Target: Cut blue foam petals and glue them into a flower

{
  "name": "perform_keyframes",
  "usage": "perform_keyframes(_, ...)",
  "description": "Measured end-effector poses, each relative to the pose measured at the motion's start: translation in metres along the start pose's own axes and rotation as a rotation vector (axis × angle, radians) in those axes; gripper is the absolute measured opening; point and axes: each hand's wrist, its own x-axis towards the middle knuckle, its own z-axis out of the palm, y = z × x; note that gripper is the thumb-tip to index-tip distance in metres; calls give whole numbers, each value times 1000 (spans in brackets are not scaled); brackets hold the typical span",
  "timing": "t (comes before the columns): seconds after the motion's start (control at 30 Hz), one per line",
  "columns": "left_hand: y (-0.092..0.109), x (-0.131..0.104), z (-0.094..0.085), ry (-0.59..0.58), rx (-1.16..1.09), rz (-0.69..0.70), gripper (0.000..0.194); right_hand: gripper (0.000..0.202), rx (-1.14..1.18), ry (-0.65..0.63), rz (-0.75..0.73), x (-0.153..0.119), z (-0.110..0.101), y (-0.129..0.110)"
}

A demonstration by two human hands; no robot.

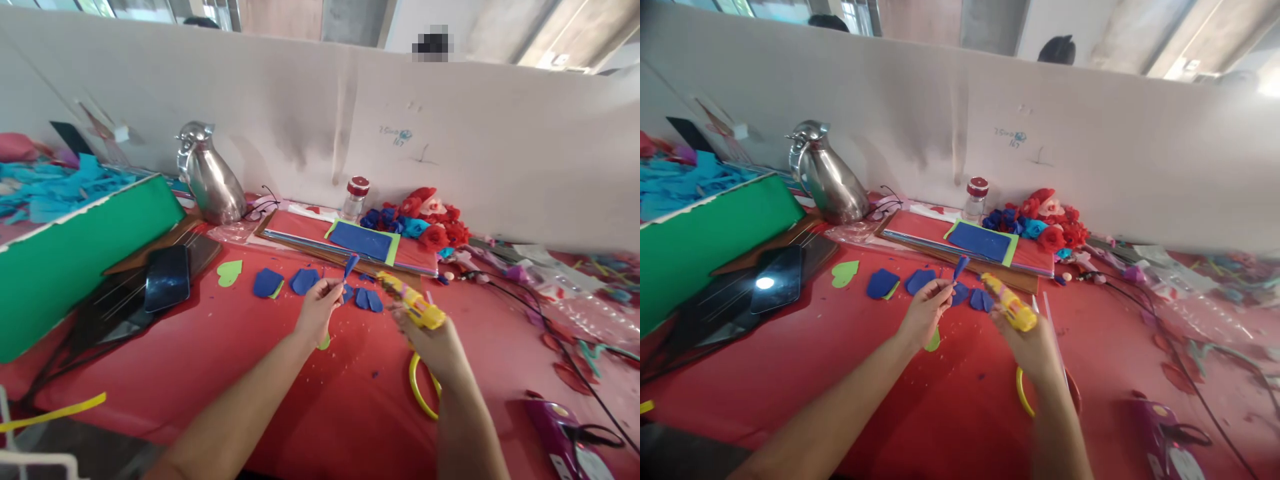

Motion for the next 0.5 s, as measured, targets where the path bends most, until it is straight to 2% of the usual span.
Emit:
perform_keyframes(0.07,0,-2,1,-9,11,-9,21,40,19,-79,-48,-2,11,-2)
perform_keyframes(0.17,0,-3,2,-26,20,-16,22,37,20,-116,-66,-3,20,-2)
perform_keyframes(0.5,-1,-3,3,-36,-5,-25,27,36,-33,-121,-92,0,22,1)
